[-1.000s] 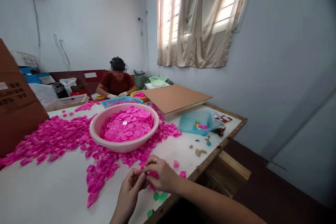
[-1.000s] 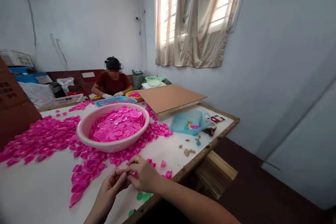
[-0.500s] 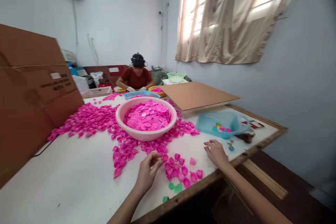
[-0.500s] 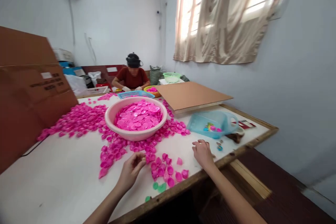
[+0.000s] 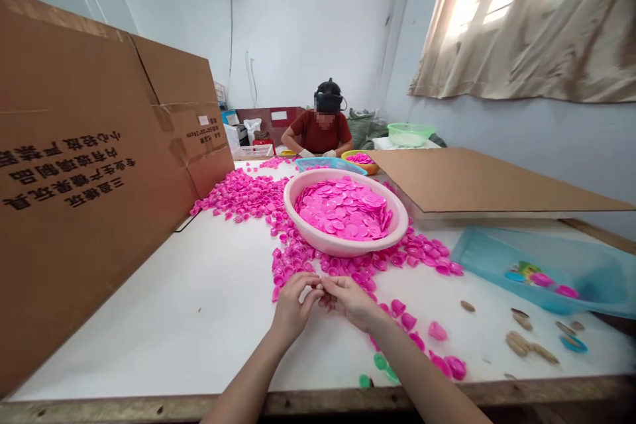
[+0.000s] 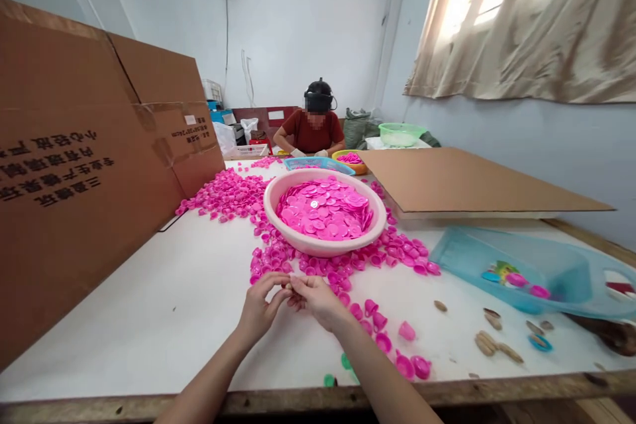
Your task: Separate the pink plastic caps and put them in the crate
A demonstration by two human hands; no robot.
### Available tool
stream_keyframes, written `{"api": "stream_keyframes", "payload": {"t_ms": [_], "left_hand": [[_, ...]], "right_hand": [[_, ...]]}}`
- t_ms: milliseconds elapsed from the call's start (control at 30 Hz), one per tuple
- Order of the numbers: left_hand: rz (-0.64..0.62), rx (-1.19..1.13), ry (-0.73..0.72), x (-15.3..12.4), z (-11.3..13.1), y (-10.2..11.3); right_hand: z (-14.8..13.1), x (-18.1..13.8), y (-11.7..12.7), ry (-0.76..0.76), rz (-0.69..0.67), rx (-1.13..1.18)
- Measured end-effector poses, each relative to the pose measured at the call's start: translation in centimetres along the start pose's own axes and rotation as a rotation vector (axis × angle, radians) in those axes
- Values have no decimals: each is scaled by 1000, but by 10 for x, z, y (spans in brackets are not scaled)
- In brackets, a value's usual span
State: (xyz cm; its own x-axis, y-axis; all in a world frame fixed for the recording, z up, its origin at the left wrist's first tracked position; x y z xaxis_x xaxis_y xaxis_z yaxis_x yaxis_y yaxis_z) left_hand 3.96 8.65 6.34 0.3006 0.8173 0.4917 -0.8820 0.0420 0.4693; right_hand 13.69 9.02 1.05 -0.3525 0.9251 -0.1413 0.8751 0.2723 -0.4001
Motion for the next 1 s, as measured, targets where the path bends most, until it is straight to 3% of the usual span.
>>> {"api": "stream_keyframes", "payload": {"t_ms": [433,767,1000], "left_hand": [[-170,22,69,5,1,-12],[-109,-96,92,2,-3,-11],[-68,-318,275,1,-26,-14]], "right_hand": [[23,0,6,-61,-7,152],[26,-2,3,-77,12,301],[28,-2,1,-108,77,431]]}}
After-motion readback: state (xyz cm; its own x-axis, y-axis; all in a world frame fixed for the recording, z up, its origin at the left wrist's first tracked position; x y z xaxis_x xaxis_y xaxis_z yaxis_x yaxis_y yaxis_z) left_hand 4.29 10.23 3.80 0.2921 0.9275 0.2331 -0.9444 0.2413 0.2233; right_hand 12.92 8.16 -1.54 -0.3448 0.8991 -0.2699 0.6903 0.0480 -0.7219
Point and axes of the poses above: each hand's wrist, its own x-axis towards the middle knuckle, its own y-axis out of the back of the hand, z = x × y, the point moved 8 cm from there along x, towards the middle knuckle, and after that the axes turned 1 degree about z, right-handed, at the moved point
